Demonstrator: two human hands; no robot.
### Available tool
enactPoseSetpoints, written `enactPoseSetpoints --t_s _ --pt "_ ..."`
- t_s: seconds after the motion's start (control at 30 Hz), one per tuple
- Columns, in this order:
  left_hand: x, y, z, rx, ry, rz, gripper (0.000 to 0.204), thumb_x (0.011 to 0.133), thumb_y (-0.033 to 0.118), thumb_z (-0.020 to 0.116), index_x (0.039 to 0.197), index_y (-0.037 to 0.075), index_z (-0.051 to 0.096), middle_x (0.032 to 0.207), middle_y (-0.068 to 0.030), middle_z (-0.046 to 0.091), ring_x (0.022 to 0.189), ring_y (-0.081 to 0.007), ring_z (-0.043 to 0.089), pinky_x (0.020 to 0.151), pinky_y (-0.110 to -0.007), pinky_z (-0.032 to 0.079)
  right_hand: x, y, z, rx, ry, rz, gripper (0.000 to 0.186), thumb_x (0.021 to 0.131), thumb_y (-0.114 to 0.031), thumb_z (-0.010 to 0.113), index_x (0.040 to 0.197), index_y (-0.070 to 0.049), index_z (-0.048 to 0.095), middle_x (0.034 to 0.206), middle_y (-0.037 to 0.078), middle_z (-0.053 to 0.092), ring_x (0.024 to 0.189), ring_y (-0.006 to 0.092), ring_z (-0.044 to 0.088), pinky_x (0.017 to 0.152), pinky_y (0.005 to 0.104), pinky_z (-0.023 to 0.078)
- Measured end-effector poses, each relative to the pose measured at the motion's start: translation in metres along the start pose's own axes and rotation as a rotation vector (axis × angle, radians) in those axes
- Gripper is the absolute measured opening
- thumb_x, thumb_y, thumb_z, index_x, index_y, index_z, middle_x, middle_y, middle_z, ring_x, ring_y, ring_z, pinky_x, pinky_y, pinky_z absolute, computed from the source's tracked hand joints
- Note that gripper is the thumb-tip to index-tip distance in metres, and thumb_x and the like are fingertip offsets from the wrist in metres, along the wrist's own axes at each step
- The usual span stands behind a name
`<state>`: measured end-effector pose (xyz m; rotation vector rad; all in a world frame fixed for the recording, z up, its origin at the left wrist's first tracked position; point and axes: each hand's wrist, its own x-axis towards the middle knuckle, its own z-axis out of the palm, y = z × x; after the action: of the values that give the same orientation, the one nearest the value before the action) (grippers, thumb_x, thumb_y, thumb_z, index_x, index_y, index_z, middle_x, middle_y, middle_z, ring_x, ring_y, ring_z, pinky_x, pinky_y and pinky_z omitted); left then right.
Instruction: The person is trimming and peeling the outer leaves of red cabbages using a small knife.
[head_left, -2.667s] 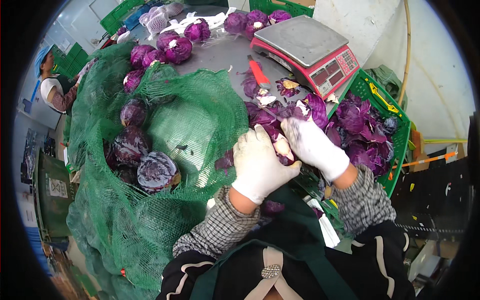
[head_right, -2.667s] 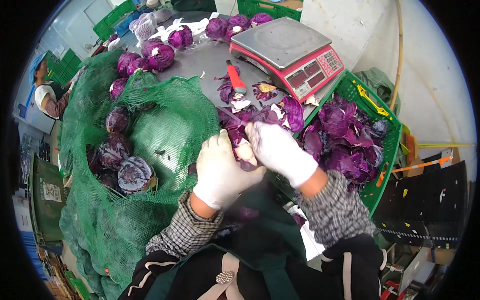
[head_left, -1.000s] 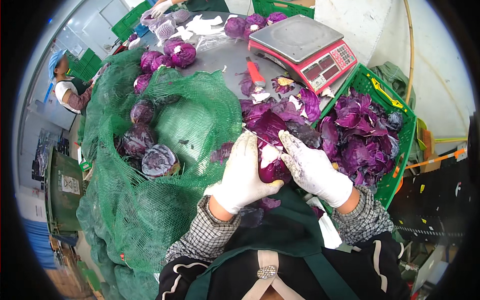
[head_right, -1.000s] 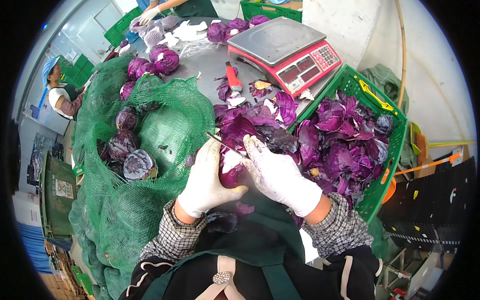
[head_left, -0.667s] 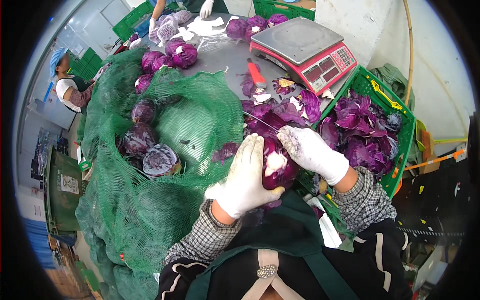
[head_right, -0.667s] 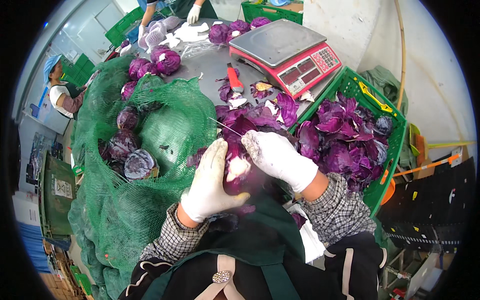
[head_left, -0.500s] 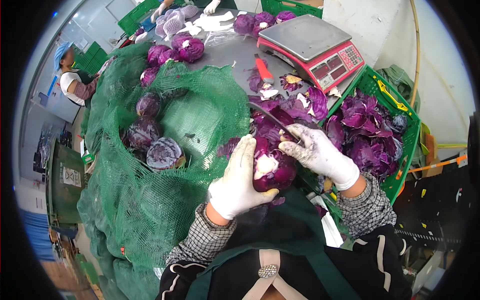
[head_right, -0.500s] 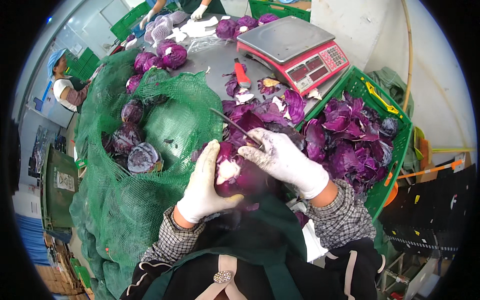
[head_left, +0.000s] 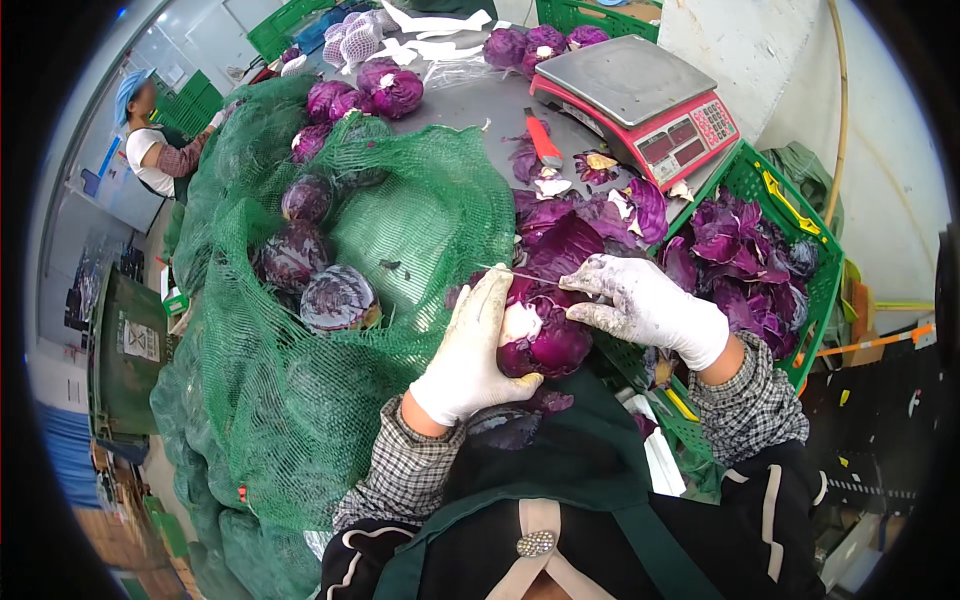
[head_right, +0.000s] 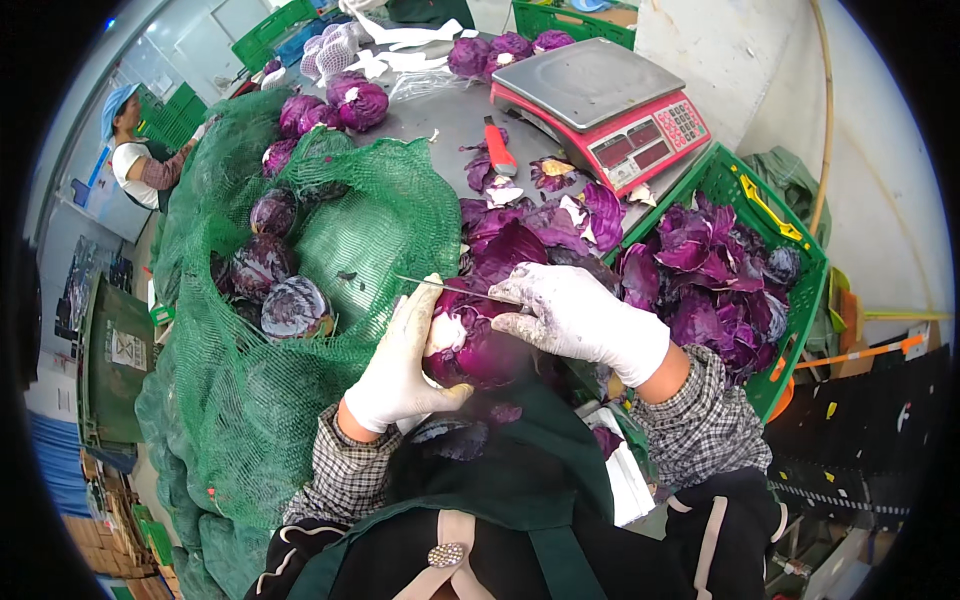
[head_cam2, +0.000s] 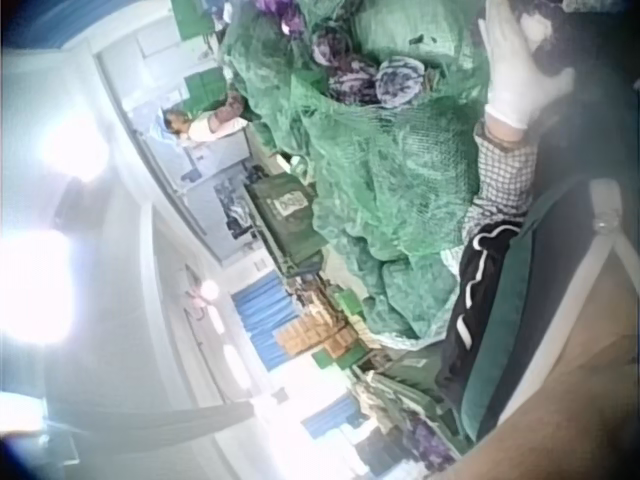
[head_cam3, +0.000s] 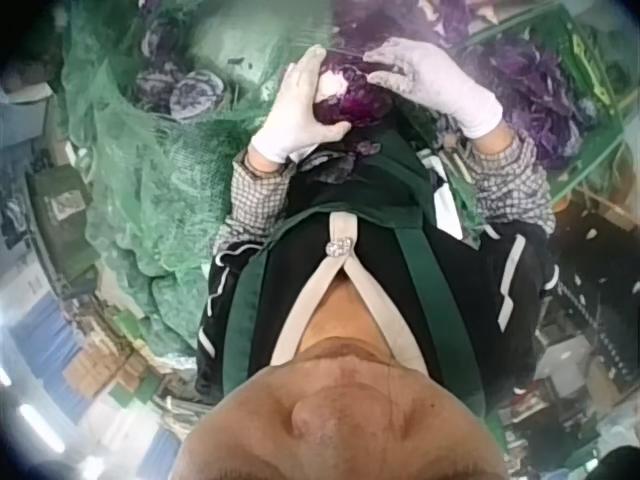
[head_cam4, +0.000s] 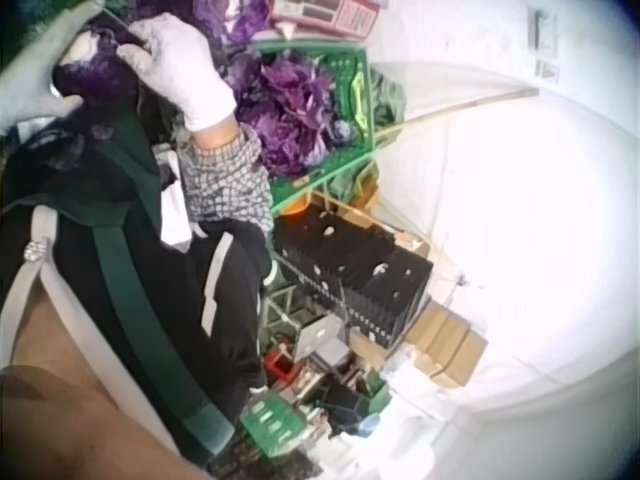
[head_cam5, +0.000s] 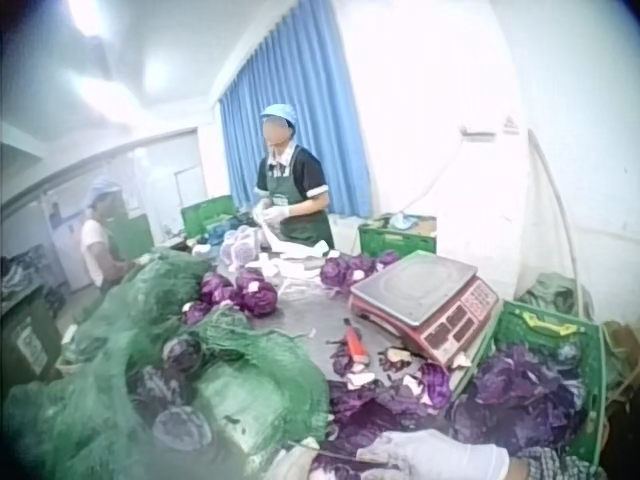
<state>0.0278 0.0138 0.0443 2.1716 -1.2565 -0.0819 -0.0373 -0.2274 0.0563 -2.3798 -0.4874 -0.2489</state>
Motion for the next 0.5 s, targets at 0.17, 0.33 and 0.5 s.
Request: enactPoseSetpoints --t_s 0.17,0.33,0.5 --pt "0.009 -0.007 -0.005 0.001 -0.082 -0.02 0.11 0.056 0.03 0.081 0.143 -0.005 0.023 0.144 -0.0254 0.031 0.136 -0.038 0.03 0.114 -0.05 0.018 0.006 0.01 -0.002 -0.009 0.0 -0.036 0.032 0.084 -0.026 0.067 0.103 0.0 0.065 0.087 0.017 0.062 0.08 0.0338 0.062 0.069 0.0392 0.05" --pt "0.019 -0.009 -0.007 -0.018 -0.132 -0.037 0.111 0.056 0.032 0.081 0.143 -0.004 0.023 0.145 -0.0243 0.031 0.138 -0.0365 0.028 0.114 -0.05 0.015 0.007 0.016 -0.004 -0.014 -0.013 -0.017 0.033 0.086 -0.028 0.064 0.105 0.0 0.064 0.085 0.017 0.063 0.079 0.0341 0.062 0.068 0.0388 0.051" --pt "0.027 -0.007 -0.011 -0.056 -0.166 -0.046 0.111 0.056 0.034 0.081 0.143 -0.003 0.024 0.145 -0.0237 0.031 0.139 -0.0356 0.027 0.114 -0.051 0.013 0.007 0.013 0.007 -0.152 0.098 -0.015 0.019 0.084 -0.018 0.06 0.093 -0.003 0.063 0.081 0.015 0.063 0.077 0.0337 0.063 0.069 0.0402 0.051"
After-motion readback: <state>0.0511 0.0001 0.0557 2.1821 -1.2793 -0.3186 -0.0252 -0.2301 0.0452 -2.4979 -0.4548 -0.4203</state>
